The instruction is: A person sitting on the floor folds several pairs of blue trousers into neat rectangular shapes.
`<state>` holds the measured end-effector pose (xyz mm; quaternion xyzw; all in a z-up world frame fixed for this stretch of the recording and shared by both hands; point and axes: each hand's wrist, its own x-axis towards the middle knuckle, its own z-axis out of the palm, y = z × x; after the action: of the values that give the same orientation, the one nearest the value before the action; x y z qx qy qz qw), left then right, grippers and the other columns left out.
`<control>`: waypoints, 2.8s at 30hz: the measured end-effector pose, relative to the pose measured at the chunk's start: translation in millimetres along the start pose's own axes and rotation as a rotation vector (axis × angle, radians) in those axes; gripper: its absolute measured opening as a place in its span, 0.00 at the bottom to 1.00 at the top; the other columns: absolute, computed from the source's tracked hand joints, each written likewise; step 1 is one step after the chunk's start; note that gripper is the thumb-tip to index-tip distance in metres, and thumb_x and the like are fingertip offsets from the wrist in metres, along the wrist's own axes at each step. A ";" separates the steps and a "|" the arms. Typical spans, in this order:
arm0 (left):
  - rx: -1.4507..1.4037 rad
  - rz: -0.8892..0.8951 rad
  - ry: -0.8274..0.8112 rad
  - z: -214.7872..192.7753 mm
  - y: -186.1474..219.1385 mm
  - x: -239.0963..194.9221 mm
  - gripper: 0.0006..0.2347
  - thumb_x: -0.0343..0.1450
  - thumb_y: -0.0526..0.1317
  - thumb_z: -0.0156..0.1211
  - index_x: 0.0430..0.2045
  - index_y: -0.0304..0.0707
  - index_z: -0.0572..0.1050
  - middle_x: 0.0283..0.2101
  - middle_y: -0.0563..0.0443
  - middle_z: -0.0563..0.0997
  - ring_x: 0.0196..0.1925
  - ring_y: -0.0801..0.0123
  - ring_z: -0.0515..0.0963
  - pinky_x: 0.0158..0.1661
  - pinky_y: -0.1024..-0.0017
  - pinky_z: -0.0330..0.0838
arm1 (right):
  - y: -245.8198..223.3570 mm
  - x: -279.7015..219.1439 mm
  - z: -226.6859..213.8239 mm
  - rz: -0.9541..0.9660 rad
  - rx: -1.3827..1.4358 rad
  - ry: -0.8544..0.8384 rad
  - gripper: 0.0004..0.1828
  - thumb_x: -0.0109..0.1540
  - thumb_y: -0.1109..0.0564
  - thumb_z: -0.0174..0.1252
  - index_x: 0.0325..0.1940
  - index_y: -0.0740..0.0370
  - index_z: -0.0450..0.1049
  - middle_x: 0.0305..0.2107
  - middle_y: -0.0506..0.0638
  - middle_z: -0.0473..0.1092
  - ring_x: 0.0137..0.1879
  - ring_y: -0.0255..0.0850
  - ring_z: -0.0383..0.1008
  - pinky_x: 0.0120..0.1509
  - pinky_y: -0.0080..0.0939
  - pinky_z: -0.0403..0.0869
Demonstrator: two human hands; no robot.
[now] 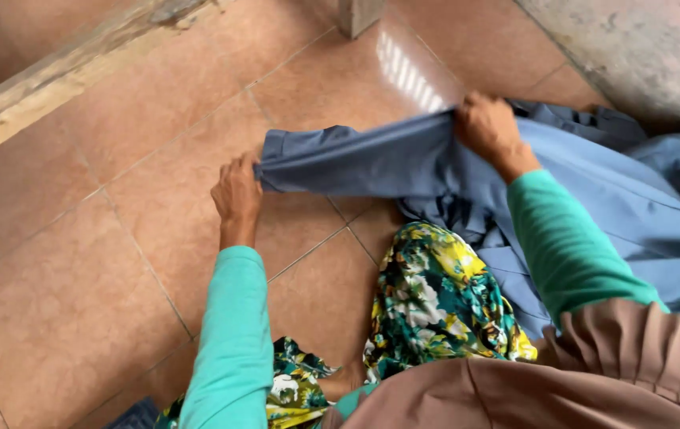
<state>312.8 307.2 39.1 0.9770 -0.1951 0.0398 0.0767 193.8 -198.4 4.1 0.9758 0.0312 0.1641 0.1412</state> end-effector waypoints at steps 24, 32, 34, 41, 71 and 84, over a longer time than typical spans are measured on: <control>0.075 -1.129 -0.182 66.4 -277.7 -351.4 0.20 0.77 0.34 0.46 0.66 0.47 0.63 0.78 0.29 0.43 0.78 0.31 0.32 0.65 0.26 0.19 | -493.0 -39.5 -17.5 -0.280 0.852 -0.210 0.12 0.66 0.50 0.53 0.29 0.53 0.73 0.28 0.46 0.68 0.37 0.46 0.77 0.34 0.44 0.78; -1.648 -1.190 -0.419 -12.4 -42.7 -256.6 0.44 0.64 0.79 0.43 0.56 0.36 0.74 0.49 0.32 0.81 0.40 0.47 0.87 0.36 0.62 0.84 | -506.1 -33.6 -54.1 -0.343 0.835 -0.119 0.06 0.63 0.49 0.58 0.34 0.50 0.73 0.29 0.41 0.64 0.38 0.40 0.75 0.41 0.38 0.76; -1.710 -1.313 -0.315 63.4 -47.4 -253.7 0.42 0.64 0.74 0.54 0.60 0.37 0.69 0.52 0.31 0.76 0.42 0.48 0.83 0.39 0.62 0.80 | -509.9 -46.8 -66.9 -0.375 0.846 -0.106 0.08 0.64 0.50 0.57 0.31 0.49 0.71 0.29 0.41 0.63 0.37 0.40 0.74 0.40 0.38 0.75; -2.279 -1.435 -0.021 123.1 -94.5 -264.8 0.26 0.69 0.50 0.62 0.58 0.36 0.64 0.56 0.28 0.74 0.58 0.28 0.75 0.58 0.29 0.65 | -448.7 -46.8 -87.9 -0.423 0.785 -0.184 0.32 0.56 0.53 0.66 0.64 0.47 0.64 0.40 0.49 0.75 0.48 0.45 0.77 0.51 0.50 0.73; -2.105 -1.412 0.827 -11.5 -343.3 -382.7 0.29 0.60 0.48 0.61 0.57 0.39 0.69 0.55 0.36 0.82 0.55 0.39 0.84 0.56 0.38 0.73 | -307.0 -89.6 -74.4 -0.253 0.298 0.160 0.10 0.59 0.53 0.61 0.43 0.37 0.75 0.36 0.41 0.67 0.51 0.41 0.68 0.65 0.59 0.64; -0.651 -1.286 -0.469 20.3 -235.7 -364.4 0.20 0.71 0.56 0.56 0.32 0.37 0.86 0.29 0.34 0.85 0.33 0.53 0.87 0.31 0.64 0.84 | -311.2 -119.5 30.2 0.701 0.976 -0.650 0.25 0.61 0.52 0.51 0.64 0.45 0.74 0.52 0.59 0.75 0.58 0.58 0.76 0.63 0.61 0.72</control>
<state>69.5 655.5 -51.7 0.8091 0.4002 -0.2813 0.3257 86.4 79.0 -149.4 0.8800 -0.2602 -0.1340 -0.3742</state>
